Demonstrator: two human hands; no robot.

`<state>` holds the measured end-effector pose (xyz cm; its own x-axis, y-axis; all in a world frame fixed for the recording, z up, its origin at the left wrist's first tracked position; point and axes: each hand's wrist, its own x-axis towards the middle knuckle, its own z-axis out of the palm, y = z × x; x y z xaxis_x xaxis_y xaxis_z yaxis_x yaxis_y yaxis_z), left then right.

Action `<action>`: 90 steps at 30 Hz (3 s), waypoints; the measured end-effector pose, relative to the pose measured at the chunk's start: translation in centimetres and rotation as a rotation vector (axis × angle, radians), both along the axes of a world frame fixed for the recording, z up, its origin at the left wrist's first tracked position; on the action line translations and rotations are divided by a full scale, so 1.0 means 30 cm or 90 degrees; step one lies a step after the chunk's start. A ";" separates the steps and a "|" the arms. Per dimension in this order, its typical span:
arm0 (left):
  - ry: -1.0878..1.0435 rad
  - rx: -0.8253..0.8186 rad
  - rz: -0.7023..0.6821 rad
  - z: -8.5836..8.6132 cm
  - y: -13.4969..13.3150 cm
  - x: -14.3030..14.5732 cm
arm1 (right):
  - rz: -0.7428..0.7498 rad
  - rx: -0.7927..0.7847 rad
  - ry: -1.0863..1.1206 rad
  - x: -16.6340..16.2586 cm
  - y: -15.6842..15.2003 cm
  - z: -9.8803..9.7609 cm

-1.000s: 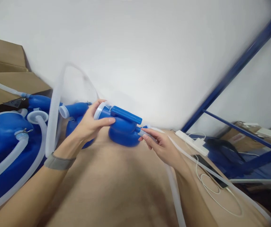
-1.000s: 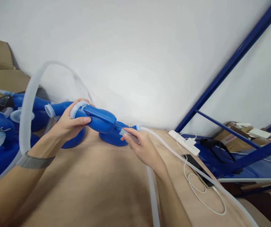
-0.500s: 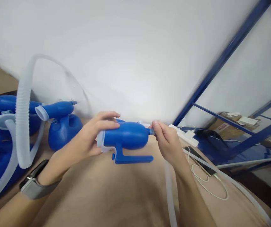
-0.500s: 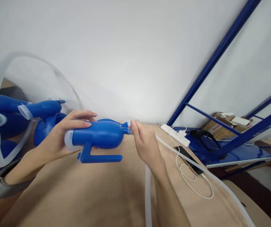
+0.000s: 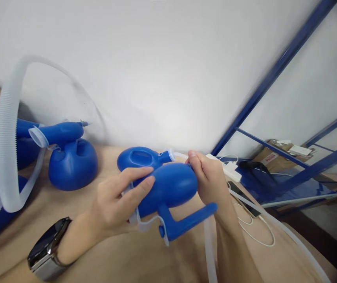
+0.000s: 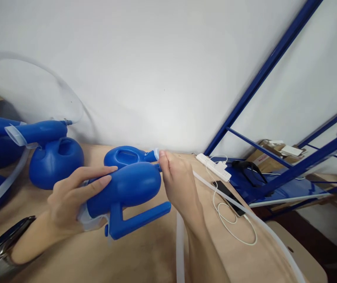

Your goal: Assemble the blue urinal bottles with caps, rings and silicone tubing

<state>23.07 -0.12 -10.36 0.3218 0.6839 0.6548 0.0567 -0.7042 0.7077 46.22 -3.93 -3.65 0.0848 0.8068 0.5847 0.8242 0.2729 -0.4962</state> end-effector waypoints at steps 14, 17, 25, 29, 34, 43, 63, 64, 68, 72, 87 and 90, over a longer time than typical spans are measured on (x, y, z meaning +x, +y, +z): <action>-0.136 -0.436 -0.129 0.119 0.049 0.018 | 0.079 0.062 -0.032 -0.009 0.018 -0.030; -0.141 -0.394 -0.136 0.107 0.087 0.001 | 0.107 0.000 0.048 0.002 0.001 -0.015; -0.159 -0.210 -0.005 0.059 0.167 -0.075 | 0.200 -0.092 0.298 0.065 -0.025 0.004; -0.136 -0.182 0.036 0.073 0.171 -0.097 | 0.220 -0.043 0.376 0.057 -0.018 -0.005; -0.081 -0.141 0.056 0.100 0.166 -0.109 | 0.162 0.007 0.370 0.021 -0.011 -0.012; -0.114 -0.214 0.078 0.147 0.108 -0.080 | 0.079 0.109 0.043 0.032 -0.028 -0.012; 0.123 -0.117 -0.055 0.222 0.155 -0.185 | 0.312 -0.353 0.218 0.014 -0.006 0.009; 0.117 -0.113 -0.046 0.225 0.155 -0.187 | 0.329 -0.354 0.211 0.020 -0.007 0.012; 0.117 -0.133 -0.051 0.246 0.162 -0.197 | 0.362 -0.387 0.293 0.018 -0.002 0.012; 0.117 -0.162 -0.058 0.264 0.171 -0.211 | 0.387 -0.471 0.476 -0.013 0.025 -0.016; 0.167 -0.233 -0.109 0.272 0.178 -0.257 | 0.462 -0.619 0.520 -0.070 0.035 -0.022; 0.193 -0.197 -0.104 0.265 0.176 -0.252 | 0.457 -0.625 0.506 -0.068 0.041 -0.028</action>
<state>15.52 5.16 -2.42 0.5875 0.7564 0.2878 0.1993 -0.4799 0.8544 44.18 -2.70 -4.49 -0.4696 0.8537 -0.2250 0.0824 -0.2113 -0.9739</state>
